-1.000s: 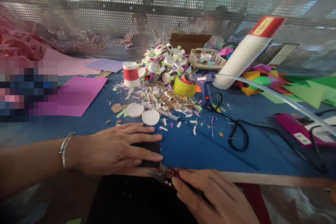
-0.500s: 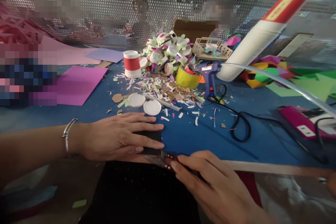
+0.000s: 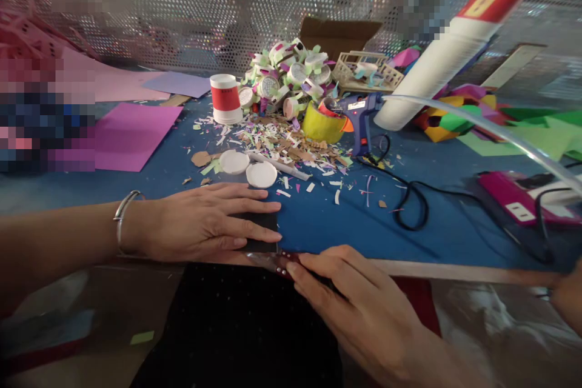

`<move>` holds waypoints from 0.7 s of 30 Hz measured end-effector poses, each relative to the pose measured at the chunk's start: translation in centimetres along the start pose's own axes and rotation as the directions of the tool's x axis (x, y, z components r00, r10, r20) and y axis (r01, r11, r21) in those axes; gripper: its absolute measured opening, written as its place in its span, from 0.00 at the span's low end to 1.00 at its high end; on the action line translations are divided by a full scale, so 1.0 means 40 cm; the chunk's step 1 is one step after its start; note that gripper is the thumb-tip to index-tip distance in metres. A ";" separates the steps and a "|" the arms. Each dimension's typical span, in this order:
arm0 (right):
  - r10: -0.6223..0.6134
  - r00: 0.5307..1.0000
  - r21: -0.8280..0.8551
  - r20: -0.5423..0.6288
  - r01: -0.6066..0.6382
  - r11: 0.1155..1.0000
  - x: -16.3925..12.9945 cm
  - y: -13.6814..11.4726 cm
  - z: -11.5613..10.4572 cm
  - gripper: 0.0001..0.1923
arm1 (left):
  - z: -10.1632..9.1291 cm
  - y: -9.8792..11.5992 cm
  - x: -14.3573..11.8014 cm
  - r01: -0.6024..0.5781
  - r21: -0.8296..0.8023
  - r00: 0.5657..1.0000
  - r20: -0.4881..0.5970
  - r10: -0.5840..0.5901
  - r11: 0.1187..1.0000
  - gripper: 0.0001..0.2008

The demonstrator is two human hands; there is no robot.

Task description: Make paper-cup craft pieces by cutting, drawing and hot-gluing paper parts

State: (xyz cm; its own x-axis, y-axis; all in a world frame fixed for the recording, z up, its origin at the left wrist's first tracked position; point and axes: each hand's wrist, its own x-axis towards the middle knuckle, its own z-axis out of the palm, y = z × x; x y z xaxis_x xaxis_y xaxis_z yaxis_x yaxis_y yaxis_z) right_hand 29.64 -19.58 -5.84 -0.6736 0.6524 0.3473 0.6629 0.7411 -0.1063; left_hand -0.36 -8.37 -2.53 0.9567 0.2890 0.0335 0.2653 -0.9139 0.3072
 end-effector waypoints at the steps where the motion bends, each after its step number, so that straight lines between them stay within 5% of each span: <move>1: 0.004 1.000 0.004 -0.001 -0.004 1.000 0.002 -0.001 0.000 0.25 | -0.001 0.000 0.000 -0.004 -0.006 1.000 0.000 0.004 1.000 0.22; 21: -0.007 0.993 -0.021 0.118 0.010 1.000 -0.019 0.007 0.002 0.28 | 0.002 0.000 -0.002 -0.001 -0.009 1.000 -0.029 0.001 1.000 0.21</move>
State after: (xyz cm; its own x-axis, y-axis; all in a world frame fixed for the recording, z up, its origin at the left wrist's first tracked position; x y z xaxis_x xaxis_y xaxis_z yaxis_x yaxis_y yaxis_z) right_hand 30.29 -19.86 -6.19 -0.7123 0.6611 0.2357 0.6631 0.7439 -0.0830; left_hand -0.42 -8.41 -2.61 0.9530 0.2966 0.0612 0.2635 -0.9117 0.3153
